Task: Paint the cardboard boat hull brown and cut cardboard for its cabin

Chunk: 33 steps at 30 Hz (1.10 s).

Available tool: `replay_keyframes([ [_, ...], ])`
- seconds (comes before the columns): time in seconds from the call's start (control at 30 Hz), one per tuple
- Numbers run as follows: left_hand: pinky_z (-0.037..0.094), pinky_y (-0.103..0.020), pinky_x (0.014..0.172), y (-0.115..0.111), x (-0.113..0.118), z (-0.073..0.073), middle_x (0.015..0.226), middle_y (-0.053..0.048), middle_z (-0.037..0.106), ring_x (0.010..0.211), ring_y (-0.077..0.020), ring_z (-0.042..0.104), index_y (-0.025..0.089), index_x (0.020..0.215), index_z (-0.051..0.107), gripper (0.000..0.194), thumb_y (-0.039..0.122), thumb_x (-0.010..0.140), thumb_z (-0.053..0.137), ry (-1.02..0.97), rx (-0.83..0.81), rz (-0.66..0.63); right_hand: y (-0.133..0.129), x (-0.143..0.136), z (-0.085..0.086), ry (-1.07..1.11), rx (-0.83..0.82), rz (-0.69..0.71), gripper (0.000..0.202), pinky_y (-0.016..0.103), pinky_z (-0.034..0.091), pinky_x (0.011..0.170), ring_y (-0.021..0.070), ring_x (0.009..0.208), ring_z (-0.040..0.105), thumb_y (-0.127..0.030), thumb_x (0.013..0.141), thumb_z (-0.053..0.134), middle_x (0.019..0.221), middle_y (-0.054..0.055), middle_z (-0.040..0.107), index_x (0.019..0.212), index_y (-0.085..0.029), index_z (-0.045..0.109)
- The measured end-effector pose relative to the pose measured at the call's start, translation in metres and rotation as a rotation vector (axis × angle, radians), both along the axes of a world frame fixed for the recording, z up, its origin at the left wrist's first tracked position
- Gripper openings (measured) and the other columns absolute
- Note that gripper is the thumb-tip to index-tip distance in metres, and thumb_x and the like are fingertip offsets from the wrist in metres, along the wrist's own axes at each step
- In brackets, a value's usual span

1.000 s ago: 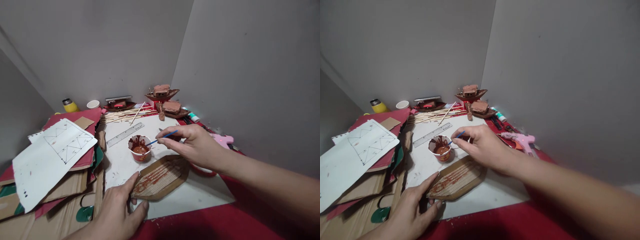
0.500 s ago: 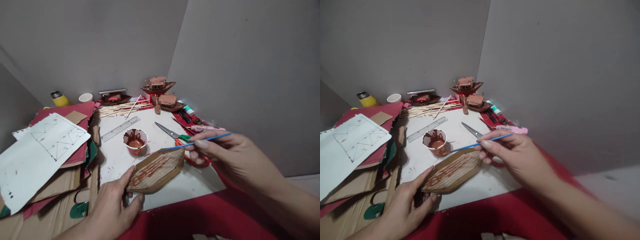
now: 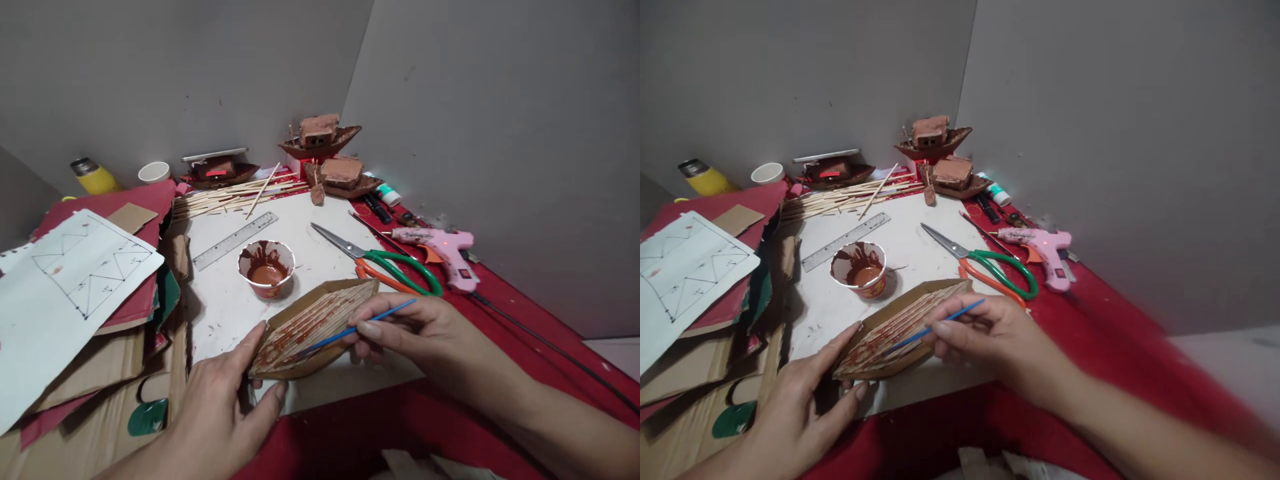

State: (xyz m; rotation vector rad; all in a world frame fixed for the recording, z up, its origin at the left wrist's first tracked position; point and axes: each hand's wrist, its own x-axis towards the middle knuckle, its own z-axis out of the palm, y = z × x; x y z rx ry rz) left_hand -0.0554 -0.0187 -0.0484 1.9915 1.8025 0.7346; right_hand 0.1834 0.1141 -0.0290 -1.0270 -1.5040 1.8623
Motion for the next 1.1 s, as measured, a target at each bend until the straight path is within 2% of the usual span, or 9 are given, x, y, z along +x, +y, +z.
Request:
replay_keyframes([
  [0.13, 0.051, -0.025, 0.052, 0.000, -0.001, -0.001, 0.071, 0.002, 0.072, 0.052, -0.0147, 0.064, 0.018, 0.145, 0.042, 0.060, 0.028, 0.088, 0.058, -0.008, -0.001, -0.015, -0.001, -0.002, -0.003, -0.073, 0.034, 0.015, 0.030, 0.025, 0.055, 0.053, 0.0143, 0.054, 0.065, -0.048, 0.073, 0.080, 0.061, 0.001, 0.071, 0.077, -0.019, 0.072],
  [0.33, 0.045, -0.021, 0.044, -0.001, -0.001, -0.003, 0.069, 0.003, 0.070, 0.049, -0.0133, 0.063, 0.020, 0.146, 0.040, 0.061, 0.030, 0.089, 0.060, 0.025, 0.000, -0.008, -0.002, -0.002, 0.002, -0.088, 0.116, -0.027, 0.027, 0.023, 0.051, 0.049, 0.0126, 0.050, 0.059, -0.047, 0.073, 0.079, 0.058, 0.000, 0.067, 0.074, -0.020, 0.073],
  [0.47, 0.048, -0.022, 0.048, 0.000, -0.001, -0.001, 0.072, 0.002, 0.072, 0.050, -0.0133, 0.063, 0.019, 0.145, 0.040, 0.061, 0.030, 0.089, 0.060, 0.039, 0.031, -0.007, -0.002, 0.007, 0.006, -0.148, 0.333, -0.004, 0.018, 0.024, 0.054, 0.056, 0.0150, 0.058, 0.064, -0.039, 0.083, 0.071, 0.066, 0.002, 0.071, 0.077, -0.023, 0.076],
  [0.57, 0.047, -0.022, 0.045, 0.000, -0.001, 0.000, 0.071, 0.002, 0.072, 0.051, -0.0139, 0.065, 0.018, 0.144, 0.041, 0.059, 0.030, 0.089, 0.060, 0.050, 0.026, -0.007, -0.002, 0.013, 0.009, -0.179, 0.534, -0.027, 0.009, 0.023, 0.055, 0.060, 0.0157, 0.065, 0.068, -0.030, 0.085, 0.070, 0.073, 0.001, 0.075, 0.080, -0.026, 0.076],
  [0.67, 0.043, -0.021, 0.040, 0.000, 0.000, 0.001, 0.068, 0.003, 0.070, 0.048, -0.0133, 0.063, 0.018, 0.144, 0.042, 0.059, 0.031, 0.089, 0.060, 0.055, 0.012, -0.008, -0.004, 0.017, 0.011, -0.173, 0.639, -0.056, 0.008, 0.023, 0.057, 0.059, 0.0160, 0.064, 0.069, -0.027, 0.085, 0.069, 0.074, 0.000, 0.076, 0.083, -0.031, 0.076],
  [0.77, 0.045, -0.021, 0.042, 0.000, 0.000, 0.001, 0.072, 0.001, 0.072, 0.050, -0.0138, 0.064, 0.018, 0.144, 0.042, 0.060, 0.031, 0.089, 0.059, 0.054, 0.013, -0.014, -0.007, 0.019, 0.011, -0.182, 0.642, -0.098, 0.008, 0.026, 0.059, 0.060, 0.0182, 0.061, 0.070, -0.028, 0.083, 0.072, 0.074, 0.001, 0.077, 0.084, -0.034, 0.076],
  [0.87, 0.049, -0.023, 0.047, -0.001, 0.000, 0.000, 0.073, 0.001, 0.073, 0.046, -0.0128, 0.061, 0.018, 0.145, 0.041, 0.061, 0.032, 0.089, 0.059, 0.051, 0.010, -0.020, -0.012, 0.022, 0.006, -0.189, 0.564, -0.096, 0.008, 0.029, 0.062, 0.063, 0.0211, 0.064, 0.071, -0.033, 0.082, 0.073, 0.076, 0.003, 0.078, 0.087, -0.032, 0.079],
  [0.97, 0.051, -0.024, 0.049, -0.001, 0.000, -0.001, 0.073, 0.001, 0.073, 0.048, -0.0133, 0.062, 0.018, 0.145, 0.041, 0.060, 0.031, 0.089, 0.059, 0.045, 0.016, -0.021, -0.017, 0.021, 0.000, -0.192, 0.473, 0.014, 0.013, 0.027, 0.062, 0.063, 0.0217, 0.069, 0.073, -0.033, 0.083, 0.071, 0.082, 0.004, 0.079, 0.094, -0.032, 0.079],
  [1.1, 0.051, -0.023, 0.050, 0.000, 0.000, -0.001, 0.080, -0.001, 0.075, 0.056, -0.0148, 0.067, 0.019, 0.145, 0.040, 0.060, 0.031, 0.089, 0.060, 0.053, 0.028, -0.017, -0.021, 0.018, -0.004, -0.126, 0.482, 0.125, 0.026, 0.024, 0.062, 0.069, 0.0194, 0.078, 0.075, -0.023, 0.084, 0.069, 0.092, -0.003, 0.080, 0.101, -0.041, 0.076],
])
